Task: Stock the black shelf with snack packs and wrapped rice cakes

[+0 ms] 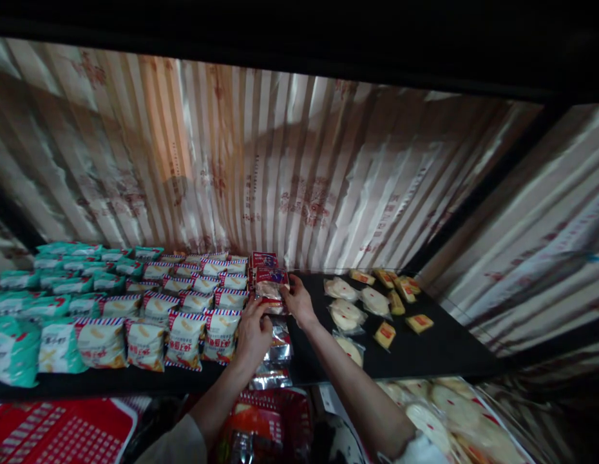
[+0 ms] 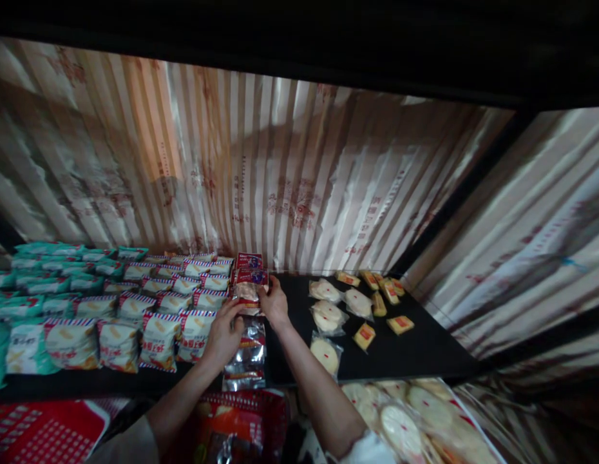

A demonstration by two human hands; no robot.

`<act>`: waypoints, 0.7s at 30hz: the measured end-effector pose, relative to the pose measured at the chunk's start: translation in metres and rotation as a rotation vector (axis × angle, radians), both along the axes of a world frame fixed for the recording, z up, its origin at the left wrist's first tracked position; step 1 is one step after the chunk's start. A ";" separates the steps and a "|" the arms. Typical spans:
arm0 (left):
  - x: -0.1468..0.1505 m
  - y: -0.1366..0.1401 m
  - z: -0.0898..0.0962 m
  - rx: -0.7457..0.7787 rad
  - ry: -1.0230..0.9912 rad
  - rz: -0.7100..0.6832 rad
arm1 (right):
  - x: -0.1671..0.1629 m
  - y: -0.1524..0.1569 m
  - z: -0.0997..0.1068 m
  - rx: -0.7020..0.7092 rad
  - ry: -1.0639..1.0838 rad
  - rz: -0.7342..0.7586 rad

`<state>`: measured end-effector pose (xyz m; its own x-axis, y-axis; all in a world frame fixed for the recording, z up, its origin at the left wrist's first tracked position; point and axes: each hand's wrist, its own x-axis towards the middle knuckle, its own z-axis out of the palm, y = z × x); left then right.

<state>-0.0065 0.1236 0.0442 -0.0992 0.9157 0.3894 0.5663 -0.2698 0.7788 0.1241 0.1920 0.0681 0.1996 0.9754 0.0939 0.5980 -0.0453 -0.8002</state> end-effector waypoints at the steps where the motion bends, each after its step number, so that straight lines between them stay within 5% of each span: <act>1: -0.001 0.002 0.000 -0.004 0.003 0.002 | -0.001 0.002 0.000 0.004 -0.039 0.010; 8: 0.001 0.007 -0.002 -0.035 0.004 0.032 | -0.008 0.008 0.004 0.051 -0.244 0.023; 21: 0.002 0.012 -0.013 -0.006 0.021 0.027 | -0.012 0.002 -0.004 0.038 -0.269 0.040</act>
